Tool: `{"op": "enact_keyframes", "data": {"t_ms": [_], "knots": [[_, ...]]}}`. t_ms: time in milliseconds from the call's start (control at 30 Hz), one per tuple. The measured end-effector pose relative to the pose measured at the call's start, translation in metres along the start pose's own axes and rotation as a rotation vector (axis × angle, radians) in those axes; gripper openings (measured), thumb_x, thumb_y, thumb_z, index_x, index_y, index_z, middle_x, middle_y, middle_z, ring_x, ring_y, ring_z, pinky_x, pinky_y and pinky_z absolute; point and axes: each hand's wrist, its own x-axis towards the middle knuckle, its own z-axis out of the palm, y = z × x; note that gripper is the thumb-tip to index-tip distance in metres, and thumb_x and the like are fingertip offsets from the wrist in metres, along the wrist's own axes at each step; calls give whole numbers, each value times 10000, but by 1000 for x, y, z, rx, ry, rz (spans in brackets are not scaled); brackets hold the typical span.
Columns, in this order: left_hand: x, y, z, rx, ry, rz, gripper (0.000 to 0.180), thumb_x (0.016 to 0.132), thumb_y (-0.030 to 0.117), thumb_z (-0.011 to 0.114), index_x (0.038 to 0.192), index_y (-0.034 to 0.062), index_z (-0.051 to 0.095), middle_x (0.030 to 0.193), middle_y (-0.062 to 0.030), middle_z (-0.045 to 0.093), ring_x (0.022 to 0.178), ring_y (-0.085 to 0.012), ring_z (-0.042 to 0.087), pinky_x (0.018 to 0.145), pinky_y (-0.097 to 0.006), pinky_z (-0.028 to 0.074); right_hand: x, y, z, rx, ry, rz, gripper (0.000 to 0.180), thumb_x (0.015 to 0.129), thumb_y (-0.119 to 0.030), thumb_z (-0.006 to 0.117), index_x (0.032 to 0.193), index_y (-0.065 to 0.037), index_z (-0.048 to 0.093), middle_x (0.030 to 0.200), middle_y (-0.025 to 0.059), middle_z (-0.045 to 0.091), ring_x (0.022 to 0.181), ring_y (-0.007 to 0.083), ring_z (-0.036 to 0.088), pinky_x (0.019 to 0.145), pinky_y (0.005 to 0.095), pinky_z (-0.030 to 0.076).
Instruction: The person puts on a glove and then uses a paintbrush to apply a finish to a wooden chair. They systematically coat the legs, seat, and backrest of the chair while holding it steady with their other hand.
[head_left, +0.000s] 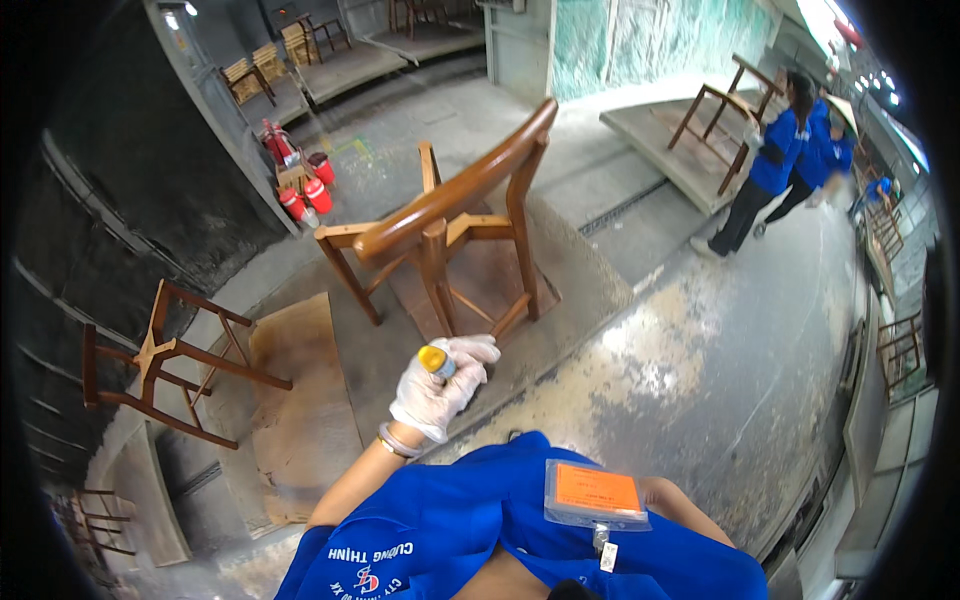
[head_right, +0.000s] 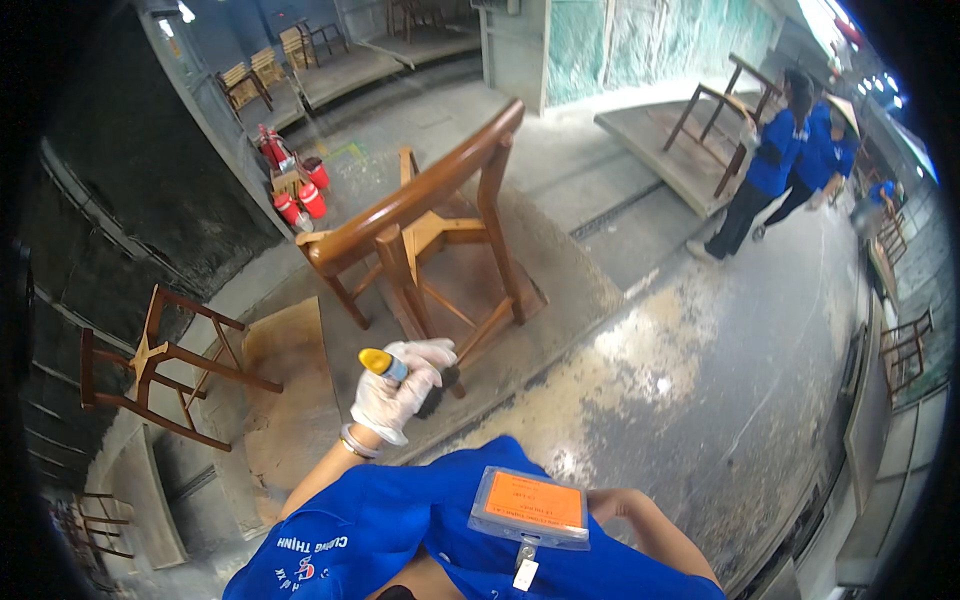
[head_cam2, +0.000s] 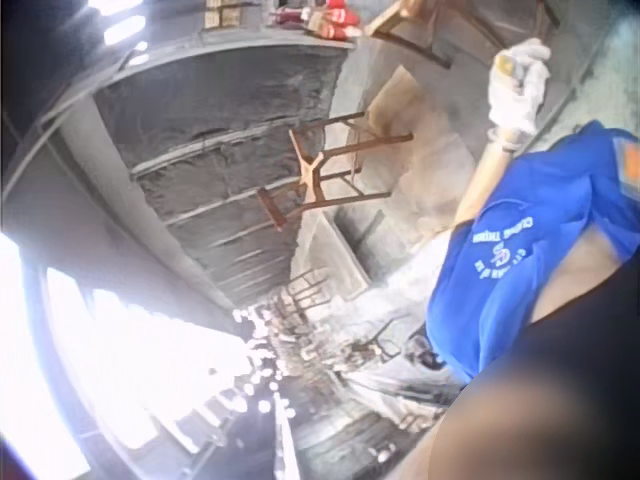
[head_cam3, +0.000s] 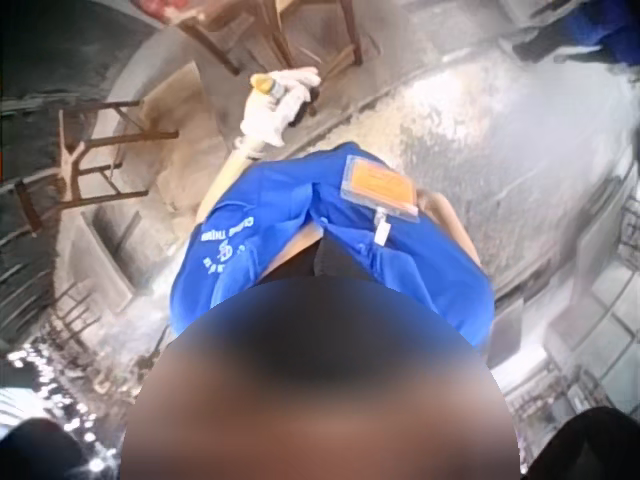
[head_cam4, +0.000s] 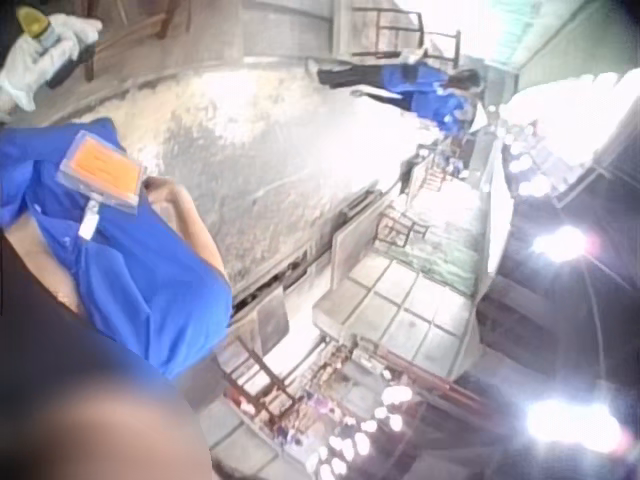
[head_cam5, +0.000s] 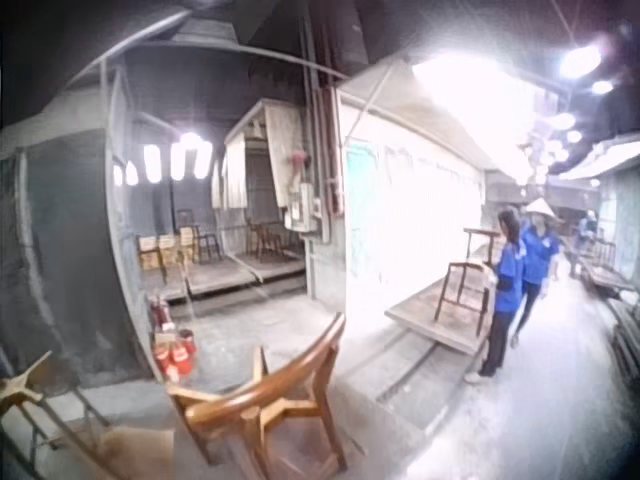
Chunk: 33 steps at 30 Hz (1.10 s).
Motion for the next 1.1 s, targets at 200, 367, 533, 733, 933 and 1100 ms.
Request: {"op": "enact_keyframes", "data": {"t_ms": [200, 367, 533, 733, 933, 1100], "knots": [[-15, -25, 14, -269, 88, -371, 184, 1005, -8, 632, 1146, 0, 749, 1080, -42, 751, 916, -81, 637, 856, -256, 531, 13, -148, -100, -321, 546, -91, 306, 1002, -311, 661, 1095, -37, 762, 1068, 217, 766, 909, 344, 744, 839, 449, 567], [-14, -24, 15, -366, 134, -361, 174, 1031, 94, 671, 1157, 3, 748, 960, 6, 705, 874, -72, 629, 793, -239, 529, 22, -306, -111, -73, 1337, -827, 113, 931, 38, 716, 1022, -23, 740, 974, 116, 681, 865, 273, 693, 778, 355, 555], [-5, -25, 0, -42, -38, -361, 151, 1009, 175, 710, 1071, 41, 739, 816, 13, 686, 745, -83, 598, 648, -286, 489, 13, -375, -139, -167, 1160, -899, 409, 937, -230, 800, 1278, -15, 734, 1167, 141, 610, 1110, 300, 616, 997, 400, 483], [12, -33, 18, -166, -199, -346, 345, 953, 146, 770, 1275, 67, 674, 1102, -41, 748, 1015, -141, 696, 893, -321, 583, 3, -364, -179, -237, 628, -953, 307, 968, -275, 782, 1188, -62, 806, 1058, 116, 619, 1073, 281, 625, 976, 392, 492], [59, -24, 88, 235, -59, -348, 217, 1010, 144, 703, 1216, 93, 743, 1087, -80, 753, 985, -225, 722, 860, -352, 563, -10, -309, -239, -49, 761, -1070, 208, 937, -114, 808, 1124, -24, 818, 1009, 87, 678, 919, 198, 681, 829, 327, 528], [116, -26, 123, 593, -61, -11, 186, 991, 210, 710, 1109, 66, 725, 971, -146, 700, 896, -396, 658, 780, -463, 514, -37, -269, -308, -35, 717, -1080, 299, 964, -178, 794, 1236, -53, 789, 955, 82, 704, 869, 188, 683, 829, 340, 545]]}}
